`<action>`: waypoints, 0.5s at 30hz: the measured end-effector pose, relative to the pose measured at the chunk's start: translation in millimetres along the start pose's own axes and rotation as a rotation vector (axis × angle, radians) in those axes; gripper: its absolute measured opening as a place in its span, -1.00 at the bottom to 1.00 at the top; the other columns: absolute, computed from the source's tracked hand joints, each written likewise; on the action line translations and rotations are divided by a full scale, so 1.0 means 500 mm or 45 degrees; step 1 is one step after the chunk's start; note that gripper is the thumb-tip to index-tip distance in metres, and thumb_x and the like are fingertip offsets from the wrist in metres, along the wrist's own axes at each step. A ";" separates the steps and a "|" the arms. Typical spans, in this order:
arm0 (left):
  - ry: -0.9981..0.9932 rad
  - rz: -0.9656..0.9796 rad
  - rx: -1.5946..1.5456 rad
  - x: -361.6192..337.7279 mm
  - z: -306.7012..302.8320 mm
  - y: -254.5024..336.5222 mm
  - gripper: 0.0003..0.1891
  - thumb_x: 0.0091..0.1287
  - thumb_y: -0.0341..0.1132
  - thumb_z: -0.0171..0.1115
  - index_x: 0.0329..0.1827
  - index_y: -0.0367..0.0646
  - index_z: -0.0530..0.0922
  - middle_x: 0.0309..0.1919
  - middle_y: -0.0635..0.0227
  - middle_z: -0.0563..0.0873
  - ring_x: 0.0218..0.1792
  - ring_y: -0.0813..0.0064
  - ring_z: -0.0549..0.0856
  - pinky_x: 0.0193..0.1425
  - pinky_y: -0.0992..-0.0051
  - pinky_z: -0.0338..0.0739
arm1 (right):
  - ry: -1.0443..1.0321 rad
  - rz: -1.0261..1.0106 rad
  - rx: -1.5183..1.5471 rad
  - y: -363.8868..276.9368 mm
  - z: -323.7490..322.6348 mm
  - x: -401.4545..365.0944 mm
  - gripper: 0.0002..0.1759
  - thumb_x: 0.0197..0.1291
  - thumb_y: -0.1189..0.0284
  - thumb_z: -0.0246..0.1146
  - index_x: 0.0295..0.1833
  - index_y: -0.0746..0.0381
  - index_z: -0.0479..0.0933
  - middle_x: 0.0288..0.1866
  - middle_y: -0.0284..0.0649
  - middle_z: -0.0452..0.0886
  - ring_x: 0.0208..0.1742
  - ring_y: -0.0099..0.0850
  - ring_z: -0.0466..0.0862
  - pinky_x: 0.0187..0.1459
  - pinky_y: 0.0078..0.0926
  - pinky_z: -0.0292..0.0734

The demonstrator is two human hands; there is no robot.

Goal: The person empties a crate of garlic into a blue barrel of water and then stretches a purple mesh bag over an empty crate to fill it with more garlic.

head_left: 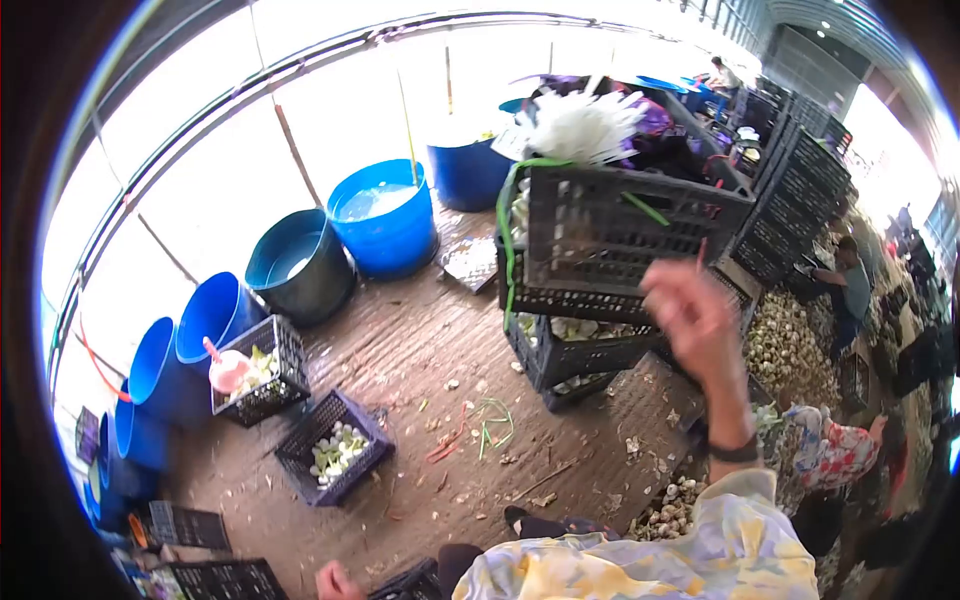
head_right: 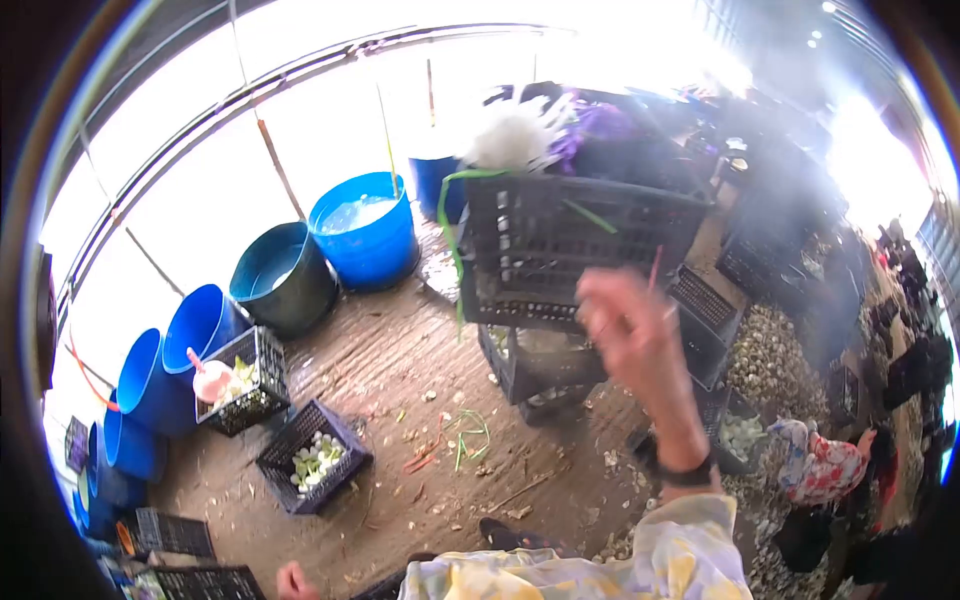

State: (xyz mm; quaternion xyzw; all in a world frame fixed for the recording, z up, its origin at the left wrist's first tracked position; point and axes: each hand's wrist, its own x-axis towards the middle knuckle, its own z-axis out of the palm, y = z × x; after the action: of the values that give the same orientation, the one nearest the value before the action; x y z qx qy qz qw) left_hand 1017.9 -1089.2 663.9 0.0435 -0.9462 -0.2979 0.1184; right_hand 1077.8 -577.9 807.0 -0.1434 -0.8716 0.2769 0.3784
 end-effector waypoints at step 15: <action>-1.022 0.418 -1.195 0.644 0.537 0.658 -0.79 0.25 -0.30 0.12 -0.32 -0.28 0.60 -0.50 0.37 0.61 -0.52 0.66 0.52 -0.45 0.67 0.35 | 0.558 0.955 0.007 0.315 -0.263 0.291 -0.34 0.11 0.04 0.24 0.24 0.20 0.36 0.14 -0.19 0.48 0.13 -0.43 0.49 -0.06 -0.37 0.44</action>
State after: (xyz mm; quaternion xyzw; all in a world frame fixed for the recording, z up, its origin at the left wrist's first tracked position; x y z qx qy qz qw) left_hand 635.3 -720.6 703.2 -0.2732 -0.6802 -0.6517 -0.1946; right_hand 1083.6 -335.0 871.7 -0.5046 -0.6574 0.3605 0.4281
